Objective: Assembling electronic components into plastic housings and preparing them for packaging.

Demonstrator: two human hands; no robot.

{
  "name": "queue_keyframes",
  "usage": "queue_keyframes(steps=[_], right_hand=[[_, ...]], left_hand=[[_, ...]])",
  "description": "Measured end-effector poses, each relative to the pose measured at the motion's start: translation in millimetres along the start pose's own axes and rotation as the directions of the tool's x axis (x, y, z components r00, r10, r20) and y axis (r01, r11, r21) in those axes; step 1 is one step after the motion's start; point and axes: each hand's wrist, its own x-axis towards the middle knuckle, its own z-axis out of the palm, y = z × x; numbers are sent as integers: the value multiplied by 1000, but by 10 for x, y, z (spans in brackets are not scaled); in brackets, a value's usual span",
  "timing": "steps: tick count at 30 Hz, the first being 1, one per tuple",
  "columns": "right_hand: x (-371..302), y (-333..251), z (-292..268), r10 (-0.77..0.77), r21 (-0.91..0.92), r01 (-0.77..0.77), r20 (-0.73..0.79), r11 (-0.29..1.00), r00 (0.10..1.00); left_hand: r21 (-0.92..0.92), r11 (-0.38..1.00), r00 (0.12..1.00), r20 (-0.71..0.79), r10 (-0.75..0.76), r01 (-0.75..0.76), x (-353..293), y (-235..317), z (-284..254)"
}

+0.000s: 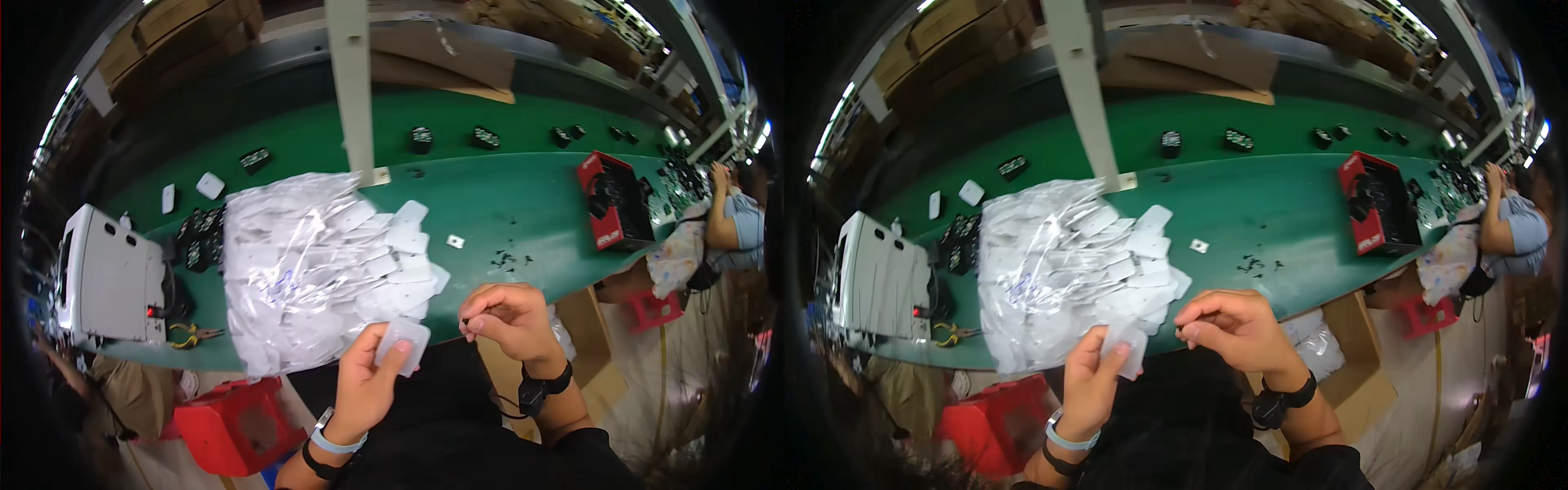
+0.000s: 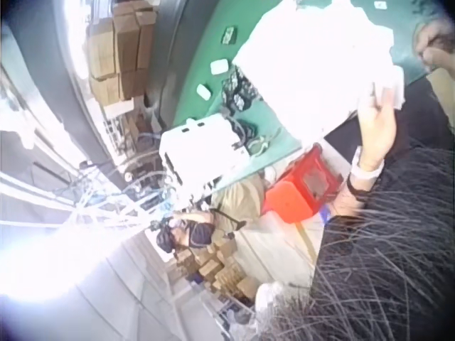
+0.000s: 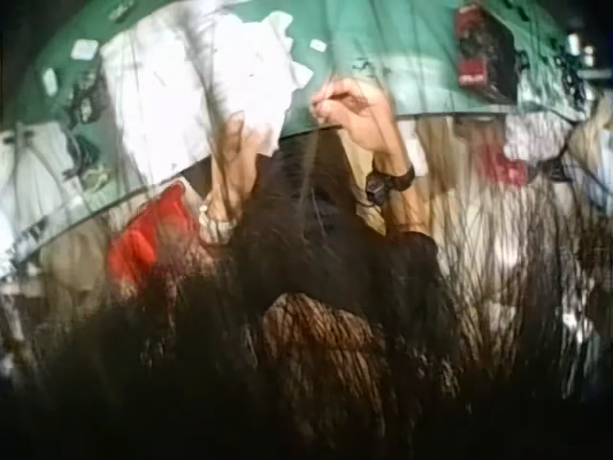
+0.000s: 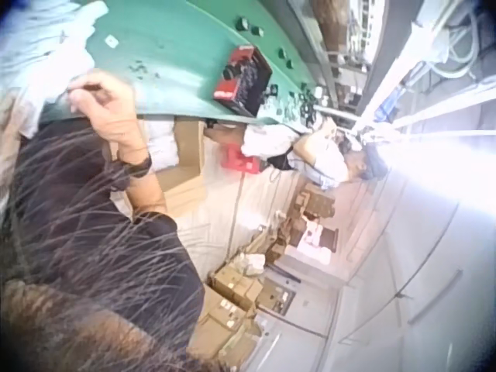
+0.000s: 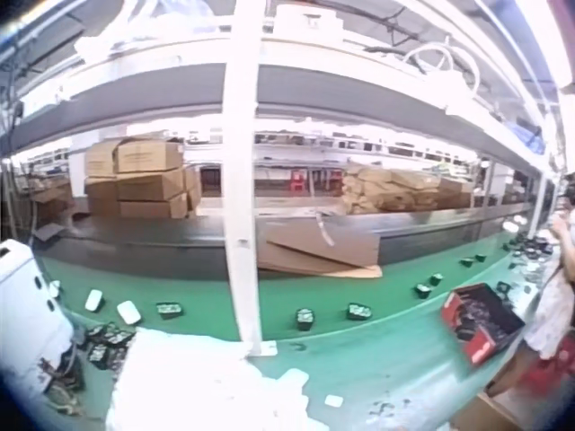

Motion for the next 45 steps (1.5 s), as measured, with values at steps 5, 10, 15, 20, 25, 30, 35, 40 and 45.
queue_keyframes(steps=[5, 10, 15, 20, 25, 30, 35, 40, 45], right_hand=[[194, 28, 230, -126, -190, 162, 190, 968, 974], [232, 74, 395, -97, -113, 113, 135, 987, 986], [229, 116, 492, -147, -136, 155, 68, 979, 987], [190, 78, 557, -99, -255, 107, 42, 961, 994], [310, 84, 509, -346, -463, 361, 120, 810, 931], [338, 75, 564, -350, -521, 395, 188, 756, 918], [373, 103, 644, -361, -506, 415, 206, 756, 909], [413, 87, 660, -426, -576, 482, 242, 660, 872], [390, 74, 644, -394, -631, 457, 250, 627, 884]], left_hand=[[52, 998, 999, -26, 33, -32, -91, 97, -82], [-17, 998, 997, -50, 55, -55, -144, 97, -159], [106, 989, 994, -7, 108, -107, -147, 107, -172], [-37, 970, 965, -115, 234, -239, -114, 31, -142], [9, 975, 971, -93, 220, -220, -82, 61, -154], [50, 980, 978, -70, 197, -194, -60, 115, -175], [-128, 973, 977, -120, 177, -192, -58, 83, -246], [9, 967, 965, -70, 254, -254, -102, 61, -241], [70, 958, 956, -72, 283, -278, -98, 104, -181]])
